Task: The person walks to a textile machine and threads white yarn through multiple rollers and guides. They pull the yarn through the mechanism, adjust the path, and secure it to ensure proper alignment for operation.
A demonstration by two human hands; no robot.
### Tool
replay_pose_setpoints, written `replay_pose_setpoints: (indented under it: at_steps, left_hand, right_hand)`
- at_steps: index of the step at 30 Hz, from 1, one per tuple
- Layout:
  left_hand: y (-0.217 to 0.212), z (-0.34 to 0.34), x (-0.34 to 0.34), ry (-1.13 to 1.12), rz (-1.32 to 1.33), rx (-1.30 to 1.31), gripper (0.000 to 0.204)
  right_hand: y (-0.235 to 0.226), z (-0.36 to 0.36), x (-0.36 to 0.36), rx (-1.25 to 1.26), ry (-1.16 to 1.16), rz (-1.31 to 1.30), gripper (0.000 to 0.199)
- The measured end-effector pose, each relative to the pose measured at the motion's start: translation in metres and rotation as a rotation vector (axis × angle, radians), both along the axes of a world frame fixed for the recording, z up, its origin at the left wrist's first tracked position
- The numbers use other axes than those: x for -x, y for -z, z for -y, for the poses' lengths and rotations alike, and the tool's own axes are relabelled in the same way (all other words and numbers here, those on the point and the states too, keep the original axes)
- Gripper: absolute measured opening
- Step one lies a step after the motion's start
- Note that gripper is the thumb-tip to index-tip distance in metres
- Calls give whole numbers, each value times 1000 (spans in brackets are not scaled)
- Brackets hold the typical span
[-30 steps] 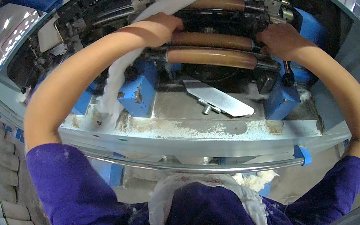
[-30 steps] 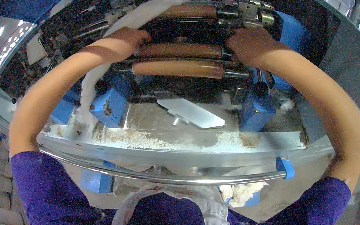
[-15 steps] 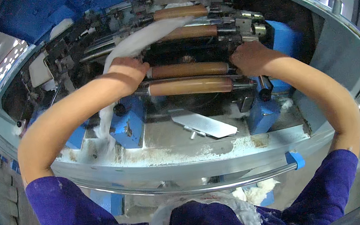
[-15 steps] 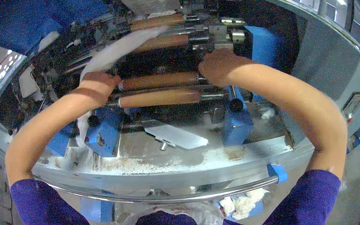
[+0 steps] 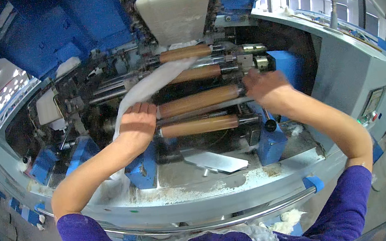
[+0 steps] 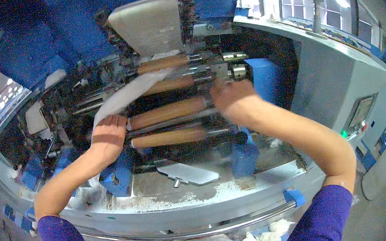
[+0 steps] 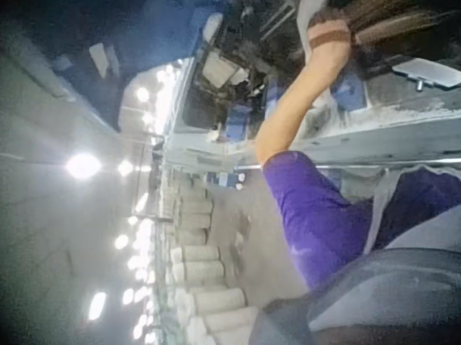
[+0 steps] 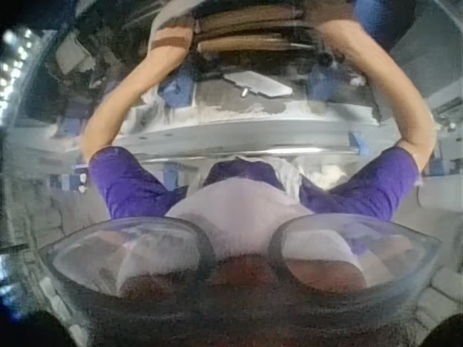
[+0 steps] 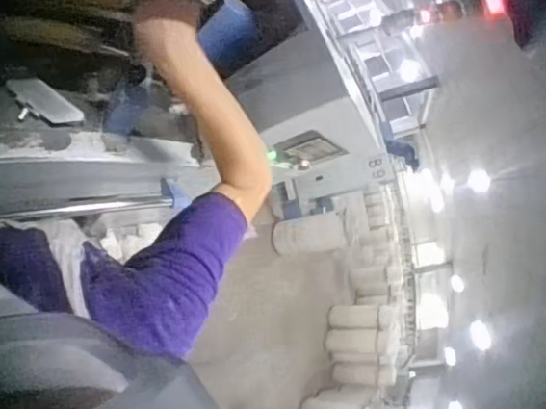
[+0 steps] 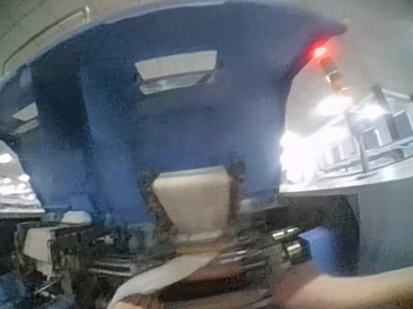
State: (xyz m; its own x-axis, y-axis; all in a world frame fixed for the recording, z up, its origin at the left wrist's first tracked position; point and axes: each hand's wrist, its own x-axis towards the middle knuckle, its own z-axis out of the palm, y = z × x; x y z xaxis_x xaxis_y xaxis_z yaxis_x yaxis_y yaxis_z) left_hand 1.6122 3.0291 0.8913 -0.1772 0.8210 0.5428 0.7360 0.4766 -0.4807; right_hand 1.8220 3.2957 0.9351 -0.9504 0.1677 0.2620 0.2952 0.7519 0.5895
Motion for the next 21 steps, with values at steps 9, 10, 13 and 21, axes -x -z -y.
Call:
replay_pose_setpoints:
  at_steps: [9, 10, 13, 21]
  left_hand:
    - [-66, -41, -17, -4, -235, -371, 29]
    - [-88, -45, 2, 57, -303, -323, 29]
    - [-129, -62, 55, 102, -418, -344, 26]
    - [-112, -83, 155, -133, -84, -44, 19]
  right_hand:
    - [-110, -32, -39, -414, -206, -511, 29]
    - [-119, -38, -32, -456, -205, -522, 27]
    - [-124, -57, 12, -400, -227, -520, 23]
    - [-87, -90, 164, -37, -67, -195, 29]
